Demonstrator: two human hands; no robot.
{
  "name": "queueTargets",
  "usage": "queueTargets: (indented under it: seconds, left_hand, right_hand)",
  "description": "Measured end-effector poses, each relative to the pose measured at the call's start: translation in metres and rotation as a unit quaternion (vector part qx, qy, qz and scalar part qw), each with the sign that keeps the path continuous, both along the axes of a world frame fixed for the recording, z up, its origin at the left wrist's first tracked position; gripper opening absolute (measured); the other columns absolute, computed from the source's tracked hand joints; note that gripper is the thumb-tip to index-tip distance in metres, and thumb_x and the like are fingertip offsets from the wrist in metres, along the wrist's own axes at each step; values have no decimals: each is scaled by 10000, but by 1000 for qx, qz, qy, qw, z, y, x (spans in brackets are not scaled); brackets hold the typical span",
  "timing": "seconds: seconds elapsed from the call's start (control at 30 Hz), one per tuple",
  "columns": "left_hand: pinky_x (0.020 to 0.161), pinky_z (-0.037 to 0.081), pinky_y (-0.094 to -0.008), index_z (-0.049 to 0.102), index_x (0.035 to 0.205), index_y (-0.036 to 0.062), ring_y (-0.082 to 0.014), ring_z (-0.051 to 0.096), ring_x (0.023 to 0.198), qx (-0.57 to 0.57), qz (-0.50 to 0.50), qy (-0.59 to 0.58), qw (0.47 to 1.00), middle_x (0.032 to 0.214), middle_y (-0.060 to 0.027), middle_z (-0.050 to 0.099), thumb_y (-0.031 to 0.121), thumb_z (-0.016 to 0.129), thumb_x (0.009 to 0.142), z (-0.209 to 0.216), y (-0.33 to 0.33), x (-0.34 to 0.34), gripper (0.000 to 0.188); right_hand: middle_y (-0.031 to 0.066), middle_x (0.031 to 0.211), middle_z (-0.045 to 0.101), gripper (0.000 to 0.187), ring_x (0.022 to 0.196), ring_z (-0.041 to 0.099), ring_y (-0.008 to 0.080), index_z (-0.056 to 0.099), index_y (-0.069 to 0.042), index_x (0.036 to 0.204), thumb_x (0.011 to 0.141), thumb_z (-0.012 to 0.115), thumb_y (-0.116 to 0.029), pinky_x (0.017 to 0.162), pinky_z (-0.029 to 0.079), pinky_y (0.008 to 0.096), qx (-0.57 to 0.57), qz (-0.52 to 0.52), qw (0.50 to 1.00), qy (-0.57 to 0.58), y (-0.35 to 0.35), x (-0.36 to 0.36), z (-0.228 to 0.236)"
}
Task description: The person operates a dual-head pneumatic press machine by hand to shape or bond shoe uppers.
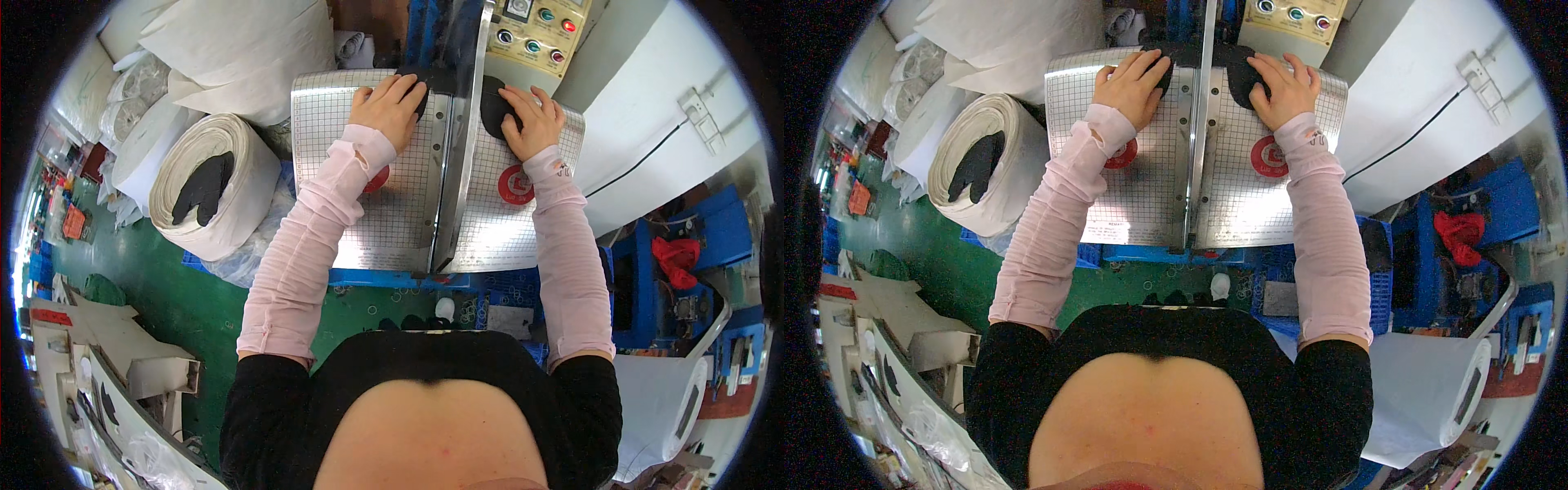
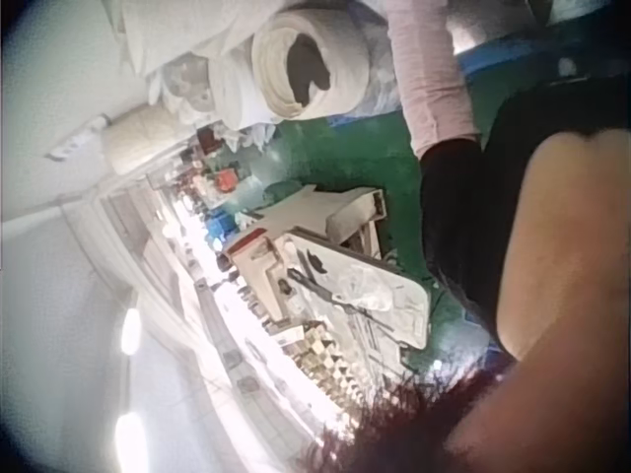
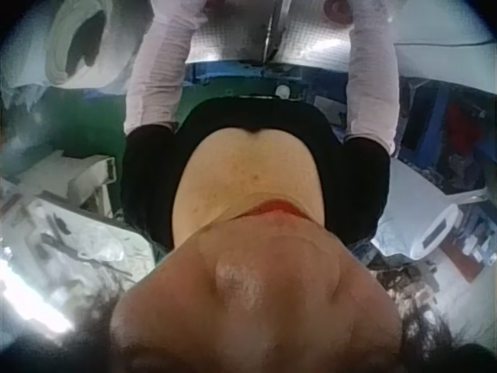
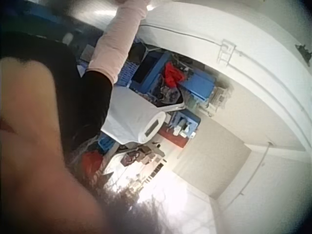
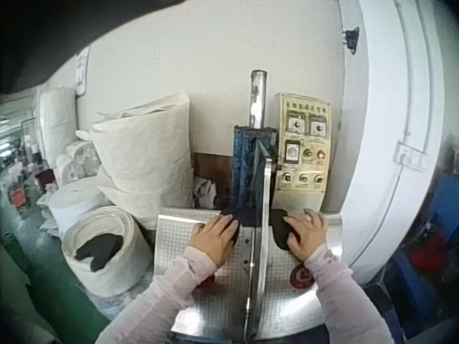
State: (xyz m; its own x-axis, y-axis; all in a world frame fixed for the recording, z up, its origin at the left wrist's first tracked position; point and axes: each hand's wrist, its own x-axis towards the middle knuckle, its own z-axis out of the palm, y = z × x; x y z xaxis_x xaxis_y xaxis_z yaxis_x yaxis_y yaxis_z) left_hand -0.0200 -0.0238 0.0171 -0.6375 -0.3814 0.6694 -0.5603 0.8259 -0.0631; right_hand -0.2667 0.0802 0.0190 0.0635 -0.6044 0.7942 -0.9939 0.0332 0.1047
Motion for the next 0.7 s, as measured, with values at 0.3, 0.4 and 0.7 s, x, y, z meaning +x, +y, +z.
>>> queueTargets:
  seconds: [0.3,0.4,0.7]
  left_hand:
    - [978,313,-452,465,1250,134,-210,395,1230,-3,7,-8,1000,1304,-48,452,171,570,834,0,-1,0,431]
    - [962,321,-463,436,1284,169,-211,397,1230,11,5,-6,1000,1333,-26,426,168,559,836,-1,0,2,465]
    - [972,300,-461,427,1290,152,-211,409,1217,13,-4,-13,1000,1332,-27,424,173,571,826,2,4,6,486]
  right_hand:
    - [-53,1197,571,390,1163,433,280,600,-236,1118,734,537,-212,997,221,506,-5,6,1000,3,1,0,1]
    - [-52,1193,572,389,1161,435,280,600,-230,1121,738,540,-204,996,224,504,2,11,1000,7,1,0,2]
    - [-24,1181,578,408,1148,439,291,587,-210,1150,743,576,-188,993,240,482,16,25,999,34,10,1,10]
